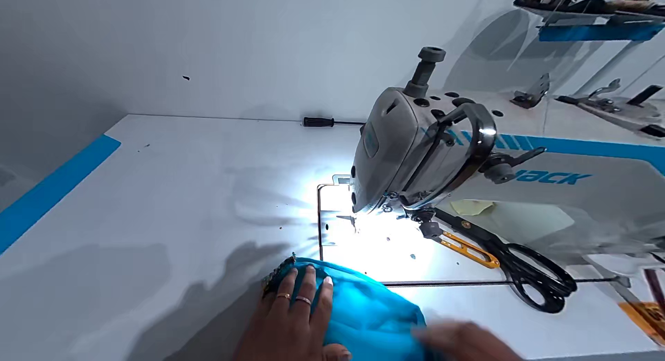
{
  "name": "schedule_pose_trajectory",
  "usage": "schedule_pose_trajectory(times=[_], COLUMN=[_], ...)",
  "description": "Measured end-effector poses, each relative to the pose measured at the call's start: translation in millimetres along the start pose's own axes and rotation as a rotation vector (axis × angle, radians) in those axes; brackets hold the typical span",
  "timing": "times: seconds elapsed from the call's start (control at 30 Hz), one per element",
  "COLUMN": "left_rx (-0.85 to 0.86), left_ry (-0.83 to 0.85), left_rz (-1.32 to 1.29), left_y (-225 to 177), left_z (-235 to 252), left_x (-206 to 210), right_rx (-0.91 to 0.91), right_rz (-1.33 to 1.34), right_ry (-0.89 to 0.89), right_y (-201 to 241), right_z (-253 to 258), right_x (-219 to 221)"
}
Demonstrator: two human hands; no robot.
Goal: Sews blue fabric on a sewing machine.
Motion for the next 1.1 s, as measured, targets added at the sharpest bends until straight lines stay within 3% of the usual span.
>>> schedule_pose_trajectory(times=[0.17, 0.33, 0.4, 0.47, 0.6, 0.7, 0.8, 0.87, 0.93, 1.0, 1.1], left_rx=[-0.254, -0.427, -0.261, 0.017, 0.572, 0.89, 1.046, 1.008, 0.811, 0.569, 0.388], left_ry=[-0.149, -0.346, -0.355, -0.33, -0.132, -0.133, -0.272, -0.442, -0.541, -0.572, -0.55], left_rz=[-0.127, -0.06, -0.019, -0.015, -0.094, -0.154, -0.255, -0.385, -0.458, -0.437, -0.43], left_y=[-16, -15, 3, 26, 49, 39, 14, 10, 18, 27, 34], left_z=[-8, -11, -9, -4, 11, 29, 47, 58, 69, 76, 80], left_x=[16, 28, 27, 25, 16, 10, 5, 0, -3, -3, 1], right_rx=[0.021, 0.129, 0.159, 0.188, 0.192, 0.056, 0.052, 0.118, 0.168, 0.154, 0.15], right_rz=[-0.324, -0.355, -0.33, -0.335, -0.287, -0.119, 0.059, 0.093, 0.063, 0.017, 0.0], right_ry=[-0.262, -0.197, -0.146, -0.114, -0.058, -0.191, -0.278, -0.351, -0.434, -0.495, -0.493], right_y=[-40, -30, -30, -31, -24, -6, -3, -8, -11, -11, -8], right_z=[53, 37, 24, 10, 2, 24, 50, 62, 68, 70, 72], right_x=[21, 13, 6, -3, -19, -15, 4, 15, 21, 27, 31])
Point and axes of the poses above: each hand's wrist, its own z-axis towards the middle knuckle, its own x-axis out of the palm, y = z × x, the point moved 7 cm from there along z, towards the middle knuckle, and after that the axes turned 9 degrees about x, right-handed, at the moved point
